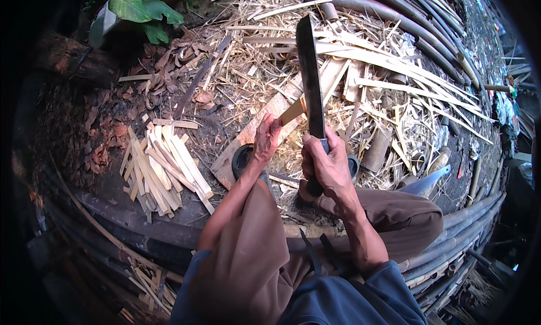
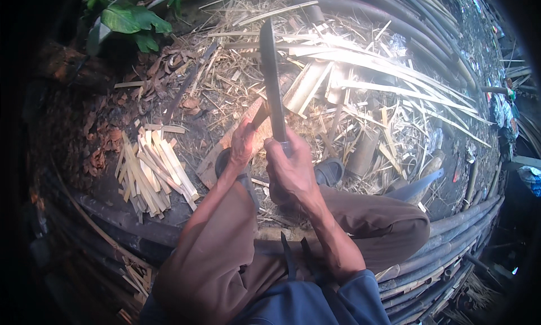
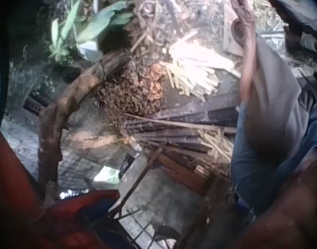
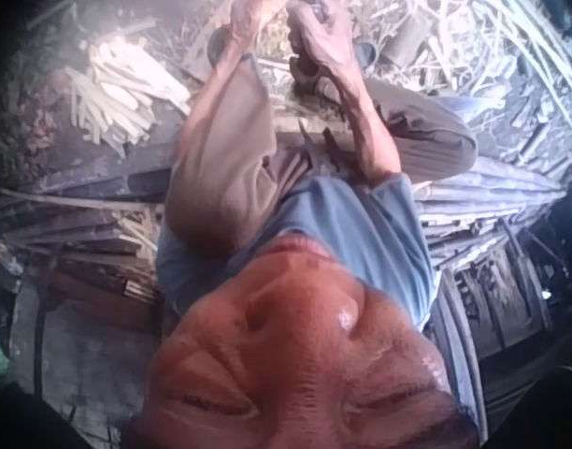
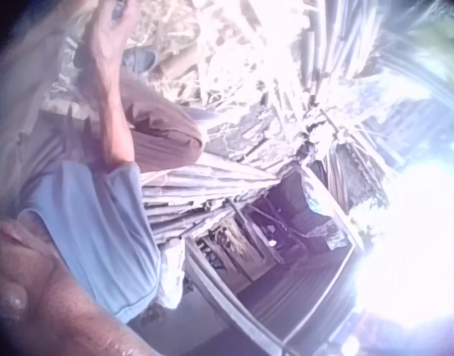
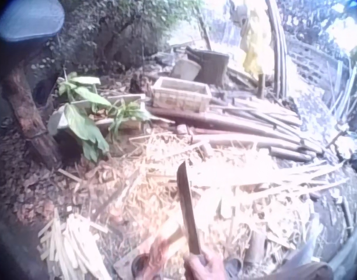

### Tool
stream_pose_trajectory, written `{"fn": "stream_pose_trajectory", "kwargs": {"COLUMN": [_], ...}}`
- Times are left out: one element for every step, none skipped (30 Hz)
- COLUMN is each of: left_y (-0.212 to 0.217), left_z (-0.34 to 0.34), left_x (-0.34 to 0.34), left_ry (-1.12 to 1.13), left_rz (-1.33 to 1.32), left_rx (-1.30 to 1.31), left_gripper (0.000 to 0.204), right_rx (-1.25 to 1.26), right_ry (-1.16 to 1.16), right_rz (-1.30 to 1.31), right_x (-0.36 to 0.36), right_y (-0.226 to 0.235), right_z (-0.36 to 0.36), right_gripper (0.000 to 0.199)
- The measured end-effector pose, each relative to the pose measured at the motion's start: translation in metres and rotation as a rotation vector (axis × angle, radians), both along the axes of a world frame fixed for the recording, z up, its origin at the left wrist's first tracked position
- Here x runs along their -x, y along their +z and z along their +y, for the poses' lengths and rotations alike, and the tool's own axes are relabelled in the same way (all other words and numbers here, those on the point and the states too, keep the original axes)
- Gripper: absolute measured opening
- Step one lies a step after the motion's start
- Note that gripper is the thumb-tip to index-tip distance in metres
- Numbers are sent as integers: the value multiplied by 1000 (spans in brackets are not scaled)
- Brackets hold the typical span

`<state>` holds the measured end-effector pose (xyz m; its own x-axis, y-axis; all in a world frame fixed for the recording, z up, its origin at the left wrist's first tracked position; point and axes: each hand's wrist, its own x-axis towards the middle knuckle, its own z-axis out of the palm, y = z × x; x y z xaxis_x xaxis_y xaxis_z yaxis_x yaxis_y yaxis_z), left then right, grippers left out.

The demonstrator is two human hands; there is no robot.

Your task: The person sharpens a knife on a rectangular sharpening stone, then splits bamboo sticks into thin strips using the knife. The person sits on the ground while working.

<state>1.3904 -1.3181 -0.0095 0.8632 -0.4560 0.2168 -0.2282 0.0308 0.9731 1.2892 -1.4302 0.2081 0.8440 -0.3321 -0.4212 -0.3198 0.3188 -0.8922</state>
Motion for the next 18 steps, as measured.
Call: {"fn": "stream_pose_trajectory", "kwargs": {"left_y": [3,5,8,9,10,12,13,14,14,15,15,17,15,14,12,14,27,32], "left_z": [1,2,3,4,4,5,4,4,-1,-6,-12,-15,-11,-8,-6,0,23,32], "left_x": [0,0,1,1,1,0,-2,-6,-8,-8,-7,-9,-14,-16,-18,-12,-20,-17], "left_ry": [-1,6,12,9,6,4,10,18,15,24,33,49,129,223,316,408,279,261], "left_rz": [0,25,50,63,76,89,52,15,-17,-4,9,17,-224,-128,-32,84,423,530], "left_rx": [-7,-18,-29,-21,-13,-5,-9,-14,-13,0,14,24,-89,-118,-147,-192,-246,-155], "left_gripper": [33,33,33,34,35,36,36,36,37,39,41,45,55,58,62,66,75,82], "right_rx": [12,25,48,77,105,133,162,190,224,274,324,372,357,383,383,400,414,458], "right_ry": [16,30,25,37,49,63,67,73,69,95,122,155,150,194,170,162,160,169], "right_rz": [-10,-19,18,13,8,2,-12,-26,-34,-14,7,22,60,79,52,60,55,63], "right_x": [0,-1,-2,-3,-3,-4,-4,-5,-3,-4,-6,-7,-8,-4,-1,0,-1,-3], "right_y": [-4,-4,0,-2,-4,-5,-6,-7,-10,-18,-31,-45,-54,-58,-60,-56,-48,-46], "right_z": [1,2,4,4,4,4,6,9,8,6,1,-1,3,3,3,4,8,10], "right_gripper": [23,13,19,25,31,37,45,52,60,61,62,63,65,65,64,63,62,61]}}
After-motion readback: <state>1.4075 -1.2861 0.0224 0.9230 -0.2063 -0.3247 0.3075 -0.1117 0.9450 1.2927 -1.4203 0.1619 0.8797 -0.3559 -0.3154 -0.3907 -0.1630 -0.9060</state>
